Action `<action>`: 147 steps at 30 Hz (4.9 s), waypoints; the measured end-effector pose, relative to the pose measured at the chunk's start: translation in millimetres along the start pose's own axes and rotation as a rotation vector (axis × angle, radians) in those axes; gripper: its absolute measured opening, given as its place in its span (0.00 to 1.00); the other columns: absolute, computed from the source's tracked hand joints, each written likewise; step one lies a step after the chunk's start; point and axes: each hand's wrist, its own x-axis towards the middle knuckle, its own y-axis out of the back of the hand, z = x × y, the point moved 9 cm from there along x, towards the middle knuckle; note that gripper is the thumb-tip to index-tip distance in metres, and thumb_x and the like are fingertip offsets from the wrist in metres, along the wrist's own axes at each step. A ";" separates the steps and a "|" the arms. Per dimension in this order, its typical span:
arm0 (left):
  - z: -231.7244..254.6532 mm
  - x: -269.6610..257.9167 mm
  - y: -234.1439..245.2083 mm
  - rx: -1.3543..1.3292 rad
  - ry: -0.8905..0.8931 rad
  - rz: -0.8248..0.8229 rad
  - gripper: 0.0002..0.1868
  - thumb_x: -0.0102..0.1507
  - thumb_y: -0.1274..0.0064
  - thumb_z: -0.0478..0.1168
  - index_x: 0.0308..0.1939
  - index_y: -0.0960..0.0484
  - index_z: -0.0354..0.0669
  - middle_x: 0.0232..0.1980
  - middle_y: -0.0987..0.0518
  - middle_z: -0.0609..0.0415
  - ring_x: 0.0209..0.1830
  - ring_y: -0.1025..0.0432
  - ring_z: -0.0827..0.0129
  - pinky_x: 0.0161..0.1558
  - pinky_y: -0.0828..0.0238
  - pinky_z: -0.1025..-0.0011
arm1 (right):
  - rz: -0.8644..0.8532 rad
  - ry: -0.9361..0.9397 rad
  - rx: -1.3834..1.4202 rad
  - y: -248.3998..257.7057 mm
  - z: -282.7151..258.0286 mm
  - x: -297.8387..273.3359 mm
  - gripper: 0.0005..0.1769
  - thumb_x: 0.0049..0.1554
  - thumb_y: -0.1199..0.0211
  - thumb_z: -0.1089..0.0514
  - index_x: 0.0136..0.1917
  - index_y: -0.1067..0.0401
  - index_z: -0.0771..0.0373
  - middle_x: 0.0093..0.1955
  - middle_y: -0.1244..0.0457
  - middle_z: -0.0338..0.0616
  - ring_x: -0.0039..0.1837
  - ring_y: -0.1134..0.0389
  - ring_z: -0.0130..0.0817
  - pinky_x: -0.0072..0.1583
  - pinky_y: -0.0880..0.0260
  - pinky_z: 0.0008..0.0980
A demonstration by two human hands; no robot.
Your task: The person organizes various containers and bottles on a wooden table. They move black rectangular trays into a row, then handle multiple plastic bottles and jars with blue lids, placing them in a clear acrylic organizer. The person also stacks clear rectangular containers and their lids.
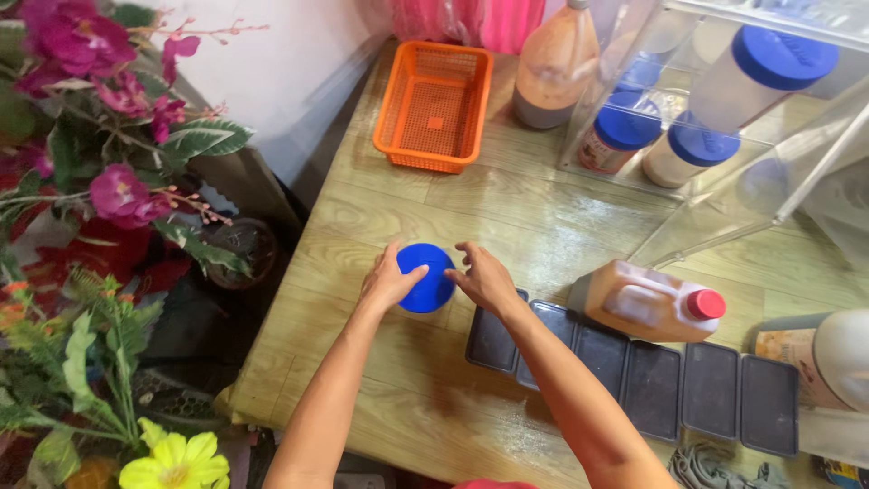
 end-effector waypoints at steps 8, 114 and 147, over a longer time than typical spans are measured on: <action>192.5 34.8 -15.2 -0.070 -0.463 0.012 0.33 0.60 0.40 0.53 0.68 0.27 0.53 0.71 0.31 0.47 0.71 0.35 0.51 0.67 0.36 0.59 | 0.801 0.095 0.112 206.0 53.1 33.3 0.27 0.55 0.29 0.53 0.64 0.29 0.64 0.60 0.36 0.53 0.56 0.32 0.47 0.59 0.30 0.42; 237.9 56.5 -21.9 -0.058 -0.356 -0.143 0.54 0.57 0.54 0.71 0.80 0.48 0.49 0.72 0.29 0.42 0.71 0.33 0.50 0.70 0.42 0.52 | 0.655 0.115 0.380 188.0 10.2 -15.6 0.35 0.52 0.23 0.55 0.69 0.34 0.58 0.70 0.47 0.55 0.69 0.37 0.49 0.62 0.24 0.44; 262.4 43.5 -77.1 0.236 -0.861 0.281 0.38 0.66 0.50 0.61 0.77 0.36 0.50 0.81 0.44 0.42 0.82 0.51 0.48 0.76 0.69 0.36 | 0.912 -0.581 0.626 179.0 247.1 105.9 0.35 0.51 0.30 0.43 0.67 0.33 0.60 0.63 0.37 0.56 0.58 0.31 0.50 0.55 0.29 0.51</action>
